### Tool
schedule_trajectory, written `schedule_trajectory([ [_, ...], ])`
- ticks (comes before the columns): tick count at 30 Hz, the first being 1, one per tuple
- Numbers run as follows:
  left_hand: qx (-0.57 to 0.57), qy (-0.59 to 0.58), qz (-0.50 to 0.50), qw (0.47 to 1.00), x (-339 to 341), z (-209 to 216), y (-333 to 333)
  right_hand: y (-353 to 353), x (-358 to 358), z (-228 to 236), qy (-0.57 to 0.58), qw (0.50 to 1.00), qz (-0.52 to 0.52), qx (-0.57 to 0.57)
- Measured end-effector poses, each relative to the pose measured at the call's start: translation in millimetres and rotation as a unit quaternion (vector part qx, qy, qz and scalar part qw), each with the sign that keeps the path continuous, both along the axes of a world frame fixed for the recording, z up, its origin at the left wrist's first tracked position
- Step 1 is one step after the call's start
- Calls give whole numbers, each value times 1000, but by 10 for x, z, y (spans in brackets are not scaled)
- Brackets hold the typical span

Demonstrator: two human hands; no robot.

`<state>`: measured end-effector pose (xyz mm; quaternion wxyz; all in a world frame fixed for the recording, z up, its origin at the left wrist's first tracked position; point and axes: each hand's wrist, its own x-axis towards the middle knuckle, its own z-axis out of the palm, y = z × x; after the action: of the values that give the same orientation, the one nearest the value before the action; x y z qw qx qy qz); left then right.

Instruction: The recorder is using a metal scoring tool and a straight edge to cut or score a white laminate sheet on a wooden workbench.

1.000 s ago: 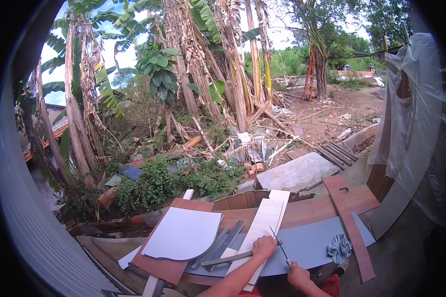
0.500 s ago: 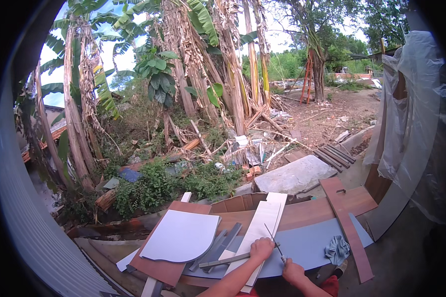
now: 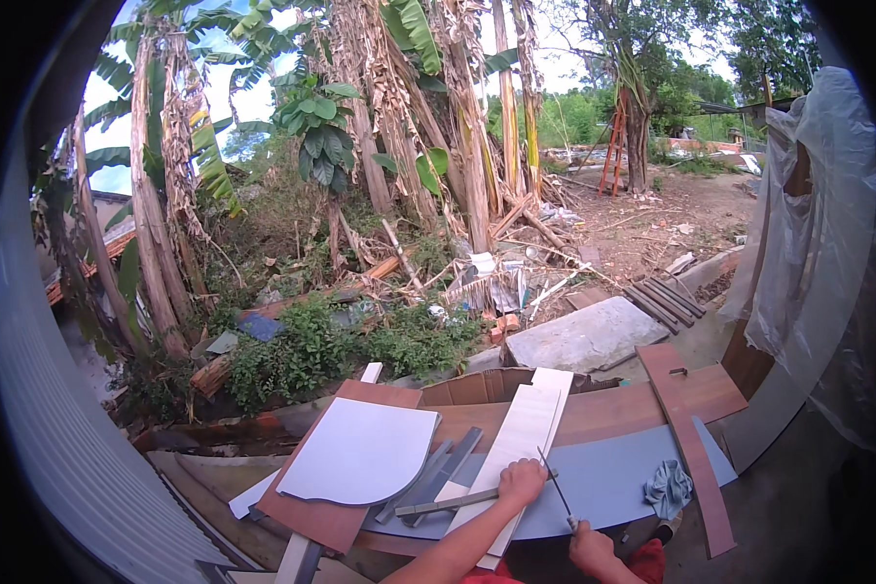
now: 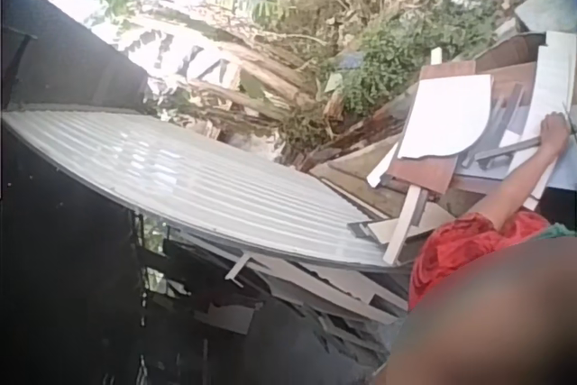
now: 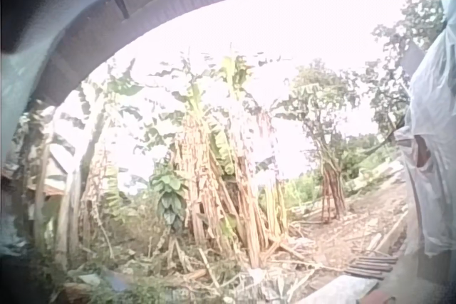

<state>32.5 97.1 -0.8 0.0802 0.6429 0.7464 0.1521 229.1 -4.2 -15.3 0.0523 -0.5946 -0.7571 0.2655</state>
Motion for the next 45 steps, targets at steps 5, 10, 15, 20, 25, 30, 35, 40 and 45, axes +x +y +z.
schedule_trajectory([
  [5, 43, 26, -15, 999, 49, -98, -10, 394, -258, -72, 32, 999, -12, 17],
  [10, 51, 29, -8, 998, 27, -153, -12, -176, 50, -44, 15, 1000, -23, 16],
  [15, 46, 35, -18, 998, -5, -88, -29, -569, 348, -260, 32, 999, -17, 24],
  [20, 35, 26, -17, 999, 32, -78, 18, 77, -23, 91, 15, 1000, -9, 8],
  [25, 71, 54, -17, 996, 28, -145, 23, 387, -287, -2, 34, 999, -3, 29],
  [30, 62, 43, -3, 997, 48, -132, 4, -284, 146, 16, 15, 999, -26, -11],
  [35, 47, 47, -5, 998, 56, -80, 7, -576, 281, 124, 7, 999, -39, -24],
  [40, 34, 33, -12, 999, 66, -17, -13, 168, -127, 93, 4, 1000, -7, -10],
  [45, 61, 56, -4, 997, 12, -181, 33, 294, -239, -22, 37, 999, -7, 25],
])
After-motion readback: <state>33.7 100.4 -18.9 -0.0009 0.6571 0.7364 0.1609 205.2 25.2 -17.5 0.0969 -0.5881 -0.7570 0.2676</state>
